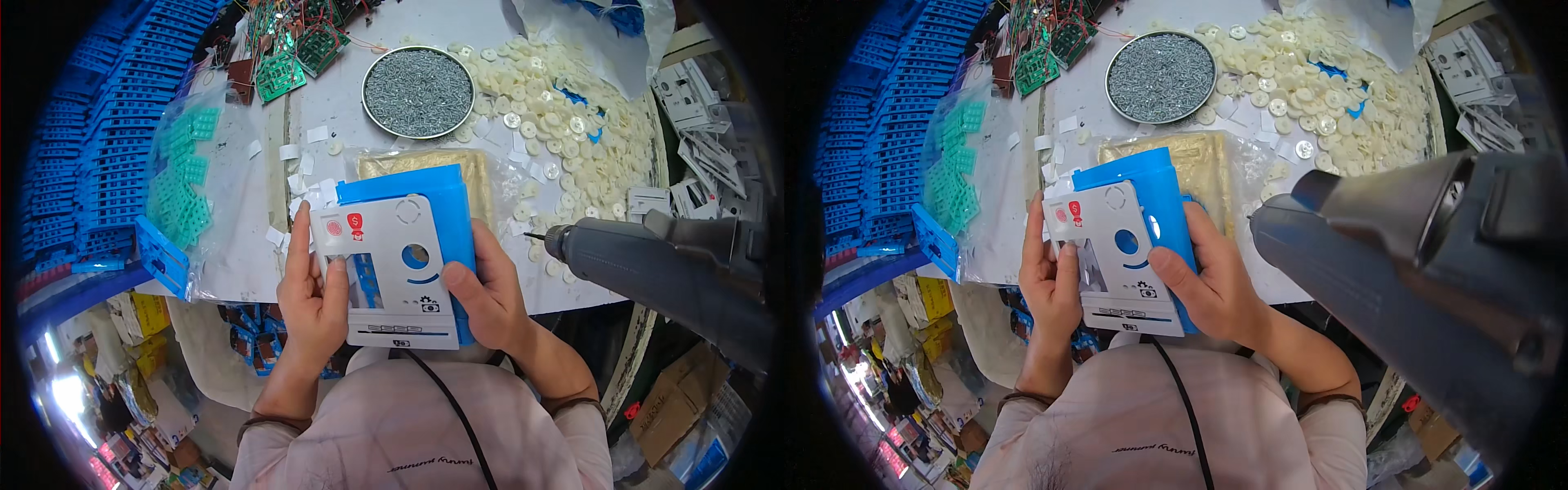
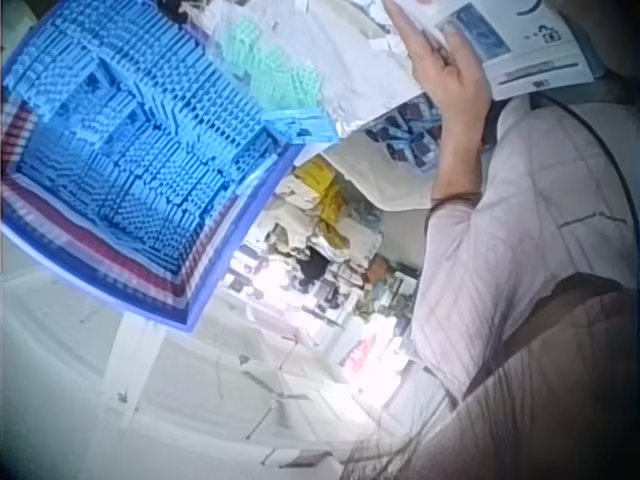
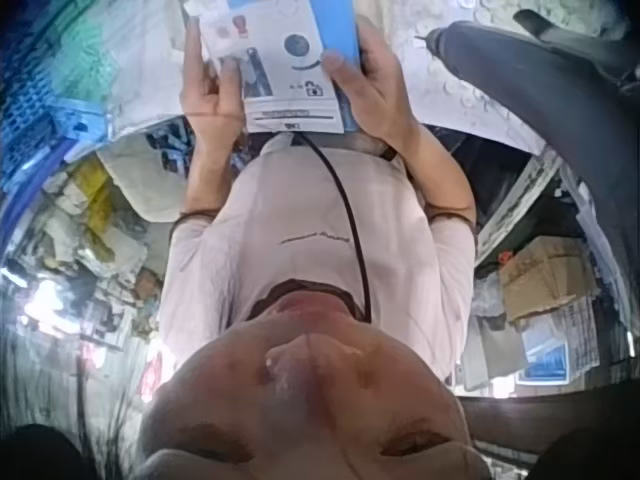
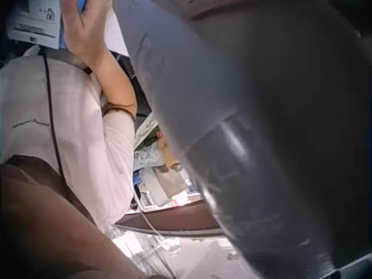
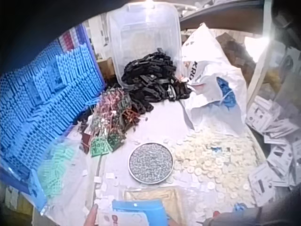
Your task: Assemble electronic toy components by inserting circuits and wires into plastic casings and securing them with a powered screwdriver.
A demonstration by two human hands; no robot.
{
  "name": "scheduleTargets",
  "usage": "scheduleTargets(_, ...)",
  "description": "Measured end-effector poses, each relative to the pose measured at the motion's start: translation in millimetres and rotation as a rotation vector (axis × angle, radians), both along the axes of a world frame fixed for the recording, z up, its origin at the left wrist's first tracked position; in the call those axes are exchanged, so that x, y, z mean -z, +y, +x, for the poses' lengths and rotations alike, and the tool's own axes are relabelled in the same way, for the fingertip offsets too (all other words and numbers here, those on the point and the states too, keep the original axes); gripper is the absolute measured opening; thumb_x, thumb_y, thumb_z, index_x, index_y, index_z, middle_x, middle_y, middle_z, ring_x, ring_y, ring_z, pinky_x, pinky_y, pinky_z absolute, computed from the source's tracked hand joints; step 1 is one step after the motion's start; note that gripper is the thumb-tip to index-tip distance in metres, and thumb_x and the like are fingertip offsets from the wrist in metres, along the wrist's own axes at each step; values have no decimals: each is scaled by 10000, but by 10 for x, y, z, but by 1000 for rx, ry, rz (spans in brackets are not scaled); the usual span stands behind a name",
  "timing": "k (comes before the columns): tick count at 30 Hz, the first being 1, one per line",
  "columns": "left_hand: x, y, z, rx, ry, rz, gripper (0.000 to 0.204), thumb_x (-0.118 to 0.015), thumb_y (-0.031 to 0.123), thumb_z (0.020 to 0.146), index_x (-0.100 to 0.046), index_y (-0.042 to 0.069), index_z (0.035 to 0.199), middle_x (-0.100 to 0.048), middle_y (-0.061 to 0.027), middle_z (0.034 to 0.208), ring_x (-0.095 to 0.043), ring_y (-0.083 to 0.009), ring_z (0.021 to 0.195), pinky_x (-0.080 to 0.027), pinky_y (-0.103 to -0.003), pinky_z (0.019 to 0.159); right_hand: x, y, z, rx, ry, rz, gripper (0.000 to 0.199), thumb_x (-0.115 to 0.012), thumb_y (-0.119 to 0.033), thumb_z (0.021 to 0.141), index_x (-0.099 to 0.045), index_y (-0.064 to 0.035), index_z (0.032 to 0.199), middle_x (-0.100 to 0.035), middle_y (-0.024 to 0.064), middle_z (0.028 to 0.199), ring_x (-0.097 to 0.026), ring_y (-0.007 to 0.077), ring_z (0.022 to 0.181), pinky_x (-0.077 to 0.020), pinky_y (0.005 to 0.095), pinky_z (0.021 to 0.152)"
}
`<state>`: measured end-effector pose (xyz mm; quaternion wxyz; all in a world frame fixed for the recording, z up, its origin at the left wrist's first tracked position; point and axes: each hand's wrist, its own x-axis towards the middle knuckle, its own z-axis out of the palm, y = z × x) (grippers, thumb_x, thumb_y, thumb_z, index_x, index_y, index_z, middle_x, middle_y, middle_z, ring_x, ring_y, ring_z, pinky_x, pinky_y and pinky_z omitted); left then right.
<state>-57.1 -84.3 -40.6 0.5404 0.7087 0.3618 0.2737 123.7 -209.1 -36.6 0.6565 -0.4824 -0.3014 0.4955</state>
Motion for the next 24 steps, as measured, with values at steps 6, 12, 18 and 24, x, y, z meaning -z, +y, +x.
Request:
scheduleTargets(6, 32, -19, 2, -28, -46, -12, 642, -462, -37, 982, -226, -29, 1580, -611, -175, 1319, -596, -99, 1039, -460, -189, 827, 14, 18, -29, -2, 35, -31, 464, -629, -235, 1005, -467, 26, 1352, -616, 104, 1190, -592, 139, 1052, -504, 298, 899)
scheduleTargets(12, 35, -36, -8, -35, -64, -58, 652, -460, -38, 983, -211, -26, 1585, -596, -193, 1340, -592, -113, 1076, -469, -197, 840, 9, 4, -38, -25, -24, -105, 519, -712, -129, 928, -459, 9, 1360, -623, 119, 1193, -618, 156, 1055, -536, 322, 886)
scheduleTargets(18, 30, -46, -9, -16, -37, -24, 643, -467, -31, 982, -220, -39, 1576, -584, -191, 1343, -586, -111, 1089, -475, -209, 839, -5, 26, -13, -51, 140, -100, 556, -673, -136, 965, -394, 6, 1425, -588, 125, 1284, -586, 168, 1148, -511, 330, 955)
scheduleTargets(24, -1, 39, -33, -49, 0, -140, 517, -463, -1, 1009, -316, -55, 1502, -631, -150, 1252, -629, -103, 1014, -508, -233, 838, 69, 23, -17, -21, 282, -44, 594, -645, -129, 978, -350, 4, 1476, -536, 119, 1384, -541, 173, 1235, -464, 343, 1034)
